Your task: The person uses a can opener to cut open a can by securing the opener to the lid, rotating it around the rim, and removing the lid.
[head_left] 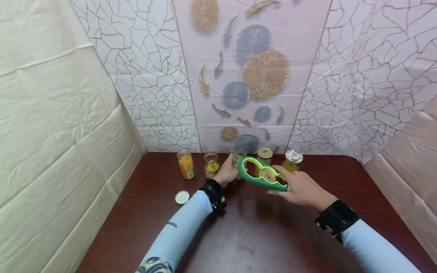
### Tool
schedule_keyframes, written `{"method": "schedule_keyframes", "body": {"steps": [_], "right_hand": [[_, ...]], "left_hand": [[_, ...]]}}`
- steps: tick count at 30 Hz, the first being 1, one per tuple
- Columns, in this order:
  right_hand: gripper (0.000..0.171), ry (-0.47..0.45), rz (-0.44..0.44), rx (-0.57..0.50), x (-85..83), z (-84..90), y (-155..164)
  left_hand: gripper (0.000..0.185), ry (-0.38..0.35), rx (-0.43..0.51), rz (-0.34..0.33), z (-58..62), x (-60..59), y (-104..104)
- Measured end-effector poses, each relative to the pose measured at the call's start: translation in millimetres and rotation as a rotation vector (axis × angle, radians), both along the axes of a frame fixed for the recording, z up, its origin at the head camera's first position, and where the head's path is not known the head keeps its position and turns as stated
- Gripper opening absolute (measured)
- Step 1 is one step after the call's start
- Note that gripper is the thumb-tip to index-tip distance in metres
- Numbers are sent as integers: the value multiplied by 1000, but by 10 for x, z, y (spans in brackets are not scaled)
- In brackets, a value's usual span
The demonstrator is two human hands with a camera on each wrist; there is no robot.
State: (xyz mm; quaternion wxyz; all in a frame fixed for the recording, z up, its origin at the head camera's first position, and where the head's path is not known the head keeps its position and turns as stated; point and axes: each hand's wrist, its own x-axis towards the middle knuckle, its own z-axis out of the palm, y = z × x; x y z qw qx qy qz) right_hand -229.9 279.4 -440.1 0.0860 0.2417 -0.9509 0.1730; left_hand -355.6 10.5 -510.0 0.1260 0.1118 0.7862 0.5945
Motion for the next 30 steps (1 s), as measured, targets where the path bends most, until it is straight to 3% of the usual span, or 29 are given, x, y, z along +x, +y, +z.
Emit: {"method": "schedule_keyframes", "body": {"steps": [7, 12, 16, 21, 26, 30], "right_hand": [[83, -14, 16, -16, -27, -12, -33], [85, -37, 9, -10, -36, -13, -46], [84, -28, 6, -7, -38, 16, -50], [83, -23, 9, -14, -38, 45, -58], [84, -39, 6, -9, -15, 37, -55], [85, -41, 2, -7, -3, 22, -39]], "left_hand": [[63, 33, -6, 17, 2, 43, -11], [73, 11, 22, 52, 38, 168, -22], [80, -20, 39, 116, 120, 382, -40], [85, -35, 16, 179, 272, 803, -127], [84, -70, -21, 138, 264, 1190, -297], [76, -93, 16, 75, 199, 1331, -408]]}}
